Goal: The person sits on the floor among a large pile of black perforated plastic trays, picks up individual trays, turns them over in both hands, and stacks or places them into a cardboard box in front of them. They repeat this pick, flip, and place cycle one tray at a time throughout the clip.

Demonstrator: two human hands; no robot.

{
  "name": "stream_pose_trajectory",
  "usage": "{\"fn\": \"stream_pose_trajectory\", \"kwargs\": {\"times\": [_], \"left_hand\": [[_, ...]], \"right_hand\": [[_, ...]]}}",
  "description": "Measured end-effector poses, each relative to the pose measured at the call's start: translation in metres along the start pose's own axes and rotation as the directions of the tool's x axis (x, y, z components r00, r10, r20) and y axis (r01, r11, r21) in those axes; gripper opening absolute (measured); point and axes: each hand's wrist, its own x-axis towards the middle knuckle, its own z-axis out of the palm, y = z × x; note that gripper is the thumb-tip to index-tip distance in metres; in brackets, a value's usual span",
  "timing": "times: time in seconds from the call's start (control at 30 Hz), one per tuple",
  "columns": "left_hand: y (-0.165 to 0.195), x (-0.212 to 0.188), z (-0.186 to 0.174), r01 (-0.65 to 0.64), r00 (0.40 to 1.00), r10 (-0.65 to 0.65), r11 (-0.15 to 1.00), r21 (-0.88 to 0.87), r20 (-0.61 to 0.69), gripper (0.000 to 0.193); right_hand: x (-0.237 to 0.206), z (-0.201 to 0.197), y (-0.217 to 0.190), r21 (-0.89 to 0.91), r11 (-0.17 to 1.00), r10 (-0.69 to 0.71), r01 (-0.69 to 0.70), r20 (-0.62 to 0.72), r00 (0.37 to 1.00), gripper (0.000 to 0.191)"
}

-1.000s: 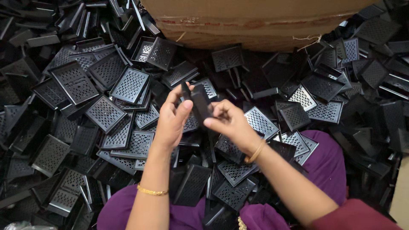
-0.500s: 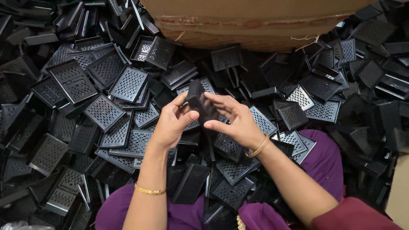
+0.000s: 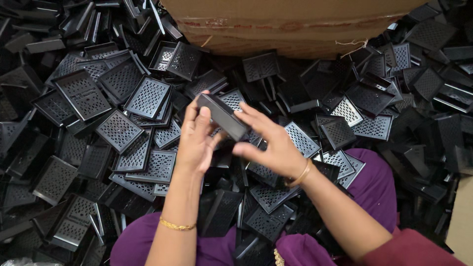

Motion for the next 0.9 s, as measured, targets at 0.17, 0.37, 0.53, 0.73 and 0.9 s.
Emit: {"fn": "stream_pose_trajectory", "kwargs": {"times": [0.17, 0.37, 0.53, 0.73, 0.9], "left_hand": [[-0.004, 0.000, -0.002, 0.061, 0.998, -0.061, 0.997, -0.036, -0.002, 0.043], [-0.005, -0.002, 0.000, 0.080, 0.997, -0.081, 0.995, -0.061, -0.018, 0.046], [0.015, -0.001, -0.017, -0.118, 0.979, 0.063, 0.949, 0.291, 0.194, 0.050], [0.018, 0.006, -0.025, -0.262, 0.956, 0.186, 0.892, 0.369, 0.228, 0.049], [0.019, 0.008, -0.024, -0.544, 0.838, 0.274, 0.370, 0.753, 0.471, 0.065]], "right_hand": [[-0.001, 0.014, -0.004, -0.455, 0.877, -0.243, 0.154, -0.144, 0.959, 0.060], [-0.006, 0.013, 0.010, -0.477, 0.861, -0.277, 0.178, -0.146, 0.950, 0.052], [0.003, -0.013, 0.007, 0.113, 0.986, 0.127, -0.124, -0.026, 0.992, 0.045], [0.027, -0.041, -0.004, 0.176, 0.984, 0.028, -0.041, 0.076, 0.997, 0.037], [0.073, -0.111, 0.011, -0.692, 0.659, -0.581, 0.296, -0.218, 0.784, 0.031]]}}
